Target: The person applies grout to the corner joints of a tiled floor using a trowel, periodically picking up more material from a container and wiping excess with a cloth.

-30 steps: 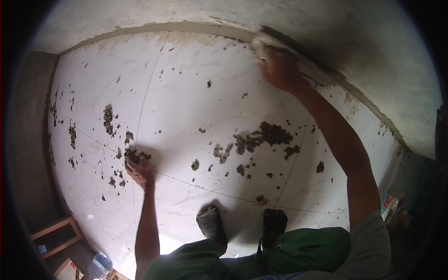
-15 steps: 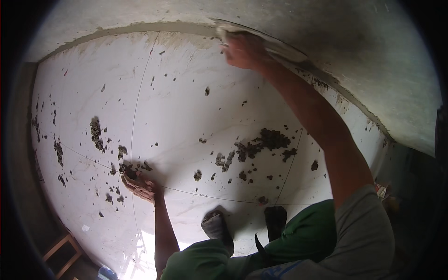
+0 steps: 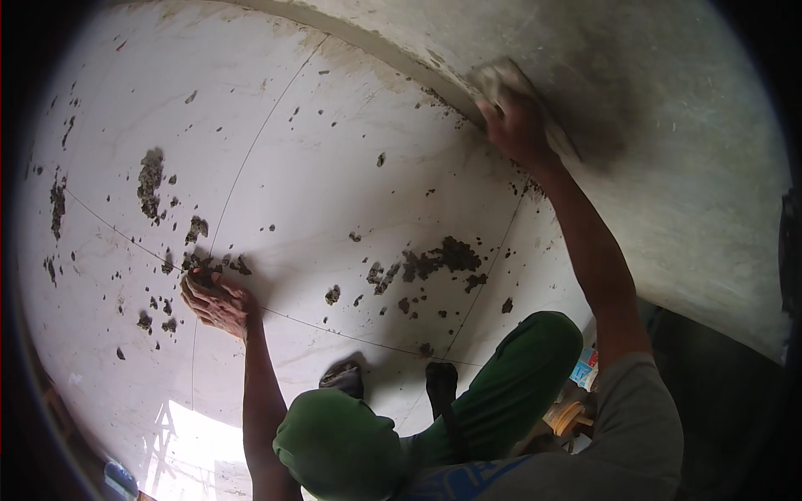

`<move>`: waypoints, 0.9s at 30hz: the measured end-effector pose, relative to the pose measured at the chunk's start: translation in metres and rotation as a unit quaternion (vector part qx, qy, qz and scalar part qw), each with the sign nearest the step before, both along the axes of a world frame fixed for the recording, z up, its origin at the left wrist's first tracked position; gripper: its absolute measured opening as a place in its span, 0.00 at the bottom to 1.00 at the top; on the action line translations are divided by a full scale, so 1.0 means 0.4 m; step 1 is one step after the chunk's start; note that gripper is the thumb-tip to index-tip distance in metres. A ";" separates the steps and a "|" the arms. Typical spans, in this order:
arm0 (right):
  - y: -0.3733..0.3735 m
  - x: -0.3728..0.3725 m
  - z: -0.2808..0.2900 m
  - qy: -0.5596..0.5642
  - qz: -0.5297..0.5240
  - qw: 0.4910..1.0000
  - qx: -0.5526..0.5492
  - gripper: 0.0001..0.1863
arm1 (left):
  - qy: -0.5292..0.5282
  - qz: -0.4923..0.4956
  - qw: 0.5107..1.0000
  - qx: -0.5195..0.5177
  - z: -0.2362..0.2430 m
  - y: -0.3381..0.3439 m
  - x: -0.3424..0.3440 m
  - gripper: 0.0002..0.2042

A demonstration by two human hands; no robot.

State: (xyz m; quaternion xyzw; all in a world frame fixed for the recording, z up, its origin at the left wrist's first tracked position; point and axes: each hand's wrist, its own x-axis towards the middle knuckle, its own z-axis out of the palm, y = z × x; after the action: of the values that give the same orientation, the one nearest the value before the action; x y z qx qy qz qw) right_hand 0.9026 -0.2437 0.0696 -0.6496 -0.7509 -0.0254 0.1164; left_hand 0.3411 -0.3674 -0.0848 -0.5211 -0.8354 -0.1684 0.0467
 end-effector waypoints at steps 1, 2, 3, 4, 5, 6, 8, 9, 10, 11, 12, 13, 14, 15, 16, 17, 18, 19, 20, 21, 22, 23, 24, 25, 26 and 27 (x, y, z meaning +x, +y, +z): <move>0.063 -0.044 -0.006 -0.003 -0.044 0.998 -0.042 0.20 | -0.010 -0.003 1.000 -0.004 -0.003 0.001 0.011 0.31; 0.111 -0.067 -0.041 -0.003 -0.041 0.998 -0.046 0.20 | -0.011 -0.001 1.000 -0.007 -0.001 0.000 0.010 0.31; 0.132 -0.075 -0.088 -0.053 -0.044 0.997 -0.045 0.19 | -0.026 0.001 1.000 -0.012 -0.005 -0.004 0.010 0.31; 0.138 -0.087 -0.128 -0.100 -0.041 0.993 -0.040 0.19 | -0.038 0.009 0.999 -0.013 -0.005 -0.003 0.002 0.31; 0.092 -0.070 -0.140 -0.112 -0.034 0.991 -0.069 0.20 | -0.041 0.007 0.999 -0.005 -0.007 -0.007 -0.001 0.31; 0.009 -0.026 -0.138 -0.126 -0.028 0.986 -0.102 0.21 | -0.043 0.010 0.999 -0.017 -0.003 -0.020 -0.008 0.31; -0.152 0.140 -0.120 -0.103 0.044 0.993 -0.018 0.25 | -0.053 -0.005 0.999 -0.005 0.002 0.001 0.015 0.32; -0.225 0.204 -0.062 -0.107 0.014 0.992 -0.064 0.28 | -0.058 0.002 0.998 -0.005 0.005 0.014 0.024 0.32; -0.265 0.229 -0.040 -0.103 -0.015 0.988 -0.113 0.32 | -0.052 0.004 0.999 0.000 0.017 0.016 0.018 0.32; -0.250 0.219 -0.036 -0.105 -0.012 0.987 -0.118 0.32 | -0.050 0.001 0.999 0.004 0.019 0.014 0.025 0.33; -0.219 0.171 -0.027 -0.072 -0.002 0.996 -0.053 0.30 | -0.047 0.004 0.999 -0.001 0.017 0.005 0.012 0.33; -0.184 0.122 -0.024 -0.037 0.007 0.999 0.011 0.28 | -0.044 0.010 0.999 -0.005 0.012 -0.005 -0.006 0.33; -0.119 0.058 -0.008 -0.028 -0.033 0.998 -0.042 0.26 | -0.044 0.011 0.999 -0.004 0.009 -0.004 -0.014 0.33; -0.037 0.006 -0.014 -0.018 -0.075 0.993 -0.090 0.24 | -0.050 0.020 0.999 0.006 0.008 0.002 0.007 0.33; 0.040 -0.032 -0.062 -0.039 -0.043 0.998 -0.039 0.20 | -0.050 0.016 0.999 0.012 0.011 0.011 0.015 0.33; 0.099 -0.059 -0.115 -0.057 -0.010 0.998 0.008 0.19 | -0.063 0.013 0.998 0.005 0.008 0.010 0.019 0.32; 0.112 -0.075 -0.159 -0.052 -0.016 0.998 0.005 0.19 | -0.074 0.009 0.997 -0.007 0.008 0.005 0.011 0.32; 0.126 -0.082 -0.198 -0.055 -0.027 0.998 -0.013 0.19 | -0.072 0.007 0.997 -0.007 0.008 0.007 0.012 0.32; 0.123 -0.080 -0.225 -0.059 -0.037 0.997 -0.031 0.19 | -0.074 0.006 0.997 0.001 0.007 0.011 0.012 0.32; 0.092 -0.063 -0.254 -0.053 -0.036 0.997 -0.035 0.19 | -0.073 0.009 0.997 0.004 0.010 0.003 0.002 0.32; 0.040 -0.006 -0.261 -0.035 -0.038 0.996 -0.076 0.21 | -0.074 0.010 0.997 0.000 0.007 0.000 0.004 0.32; -0.026 0.054 -0.258 -0.019 -0.043 0.992 -0.119 0.23 | -0.073 0.011 0.997 -0.007 0.005 -0.003 0.005 0.32; -0.081 0.099 -0.243 -0.008 0.004 0.998 -0.063 0.25 | -0.073 0.019 0.997 -0.006 0.007 0.003 0.007 0.32; -0.155 0.155 -0.221 0.002 0.050 0.999 -0.008 0.28 | -0.079 0.023 0.997 -0.005 0.007 0.005 0.012 0.32; -0.252 0.250 -0.190 0.004 0.011 0.997 -0.075 0.29 | -0.075 0.016 0.997 -0.003 0.006 0.007 0.022 0.32; -0.305 0.303 -0.165 0.012 -0.025 0.990 -0.138 0.30 | -0.067 0.012 0.998 0.001 0.007 0.013 0.026 0.32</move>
State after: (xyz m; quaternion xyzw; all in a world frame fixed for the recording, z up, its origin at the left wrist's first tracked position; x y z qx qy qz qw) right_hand 1.0239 -0.3657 0.0036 -0.6782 -0.7294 0.0830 0.0343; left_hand 0.3515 -0.3621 -0.0820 -0.4984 -0.8428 -0.2033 -0.0062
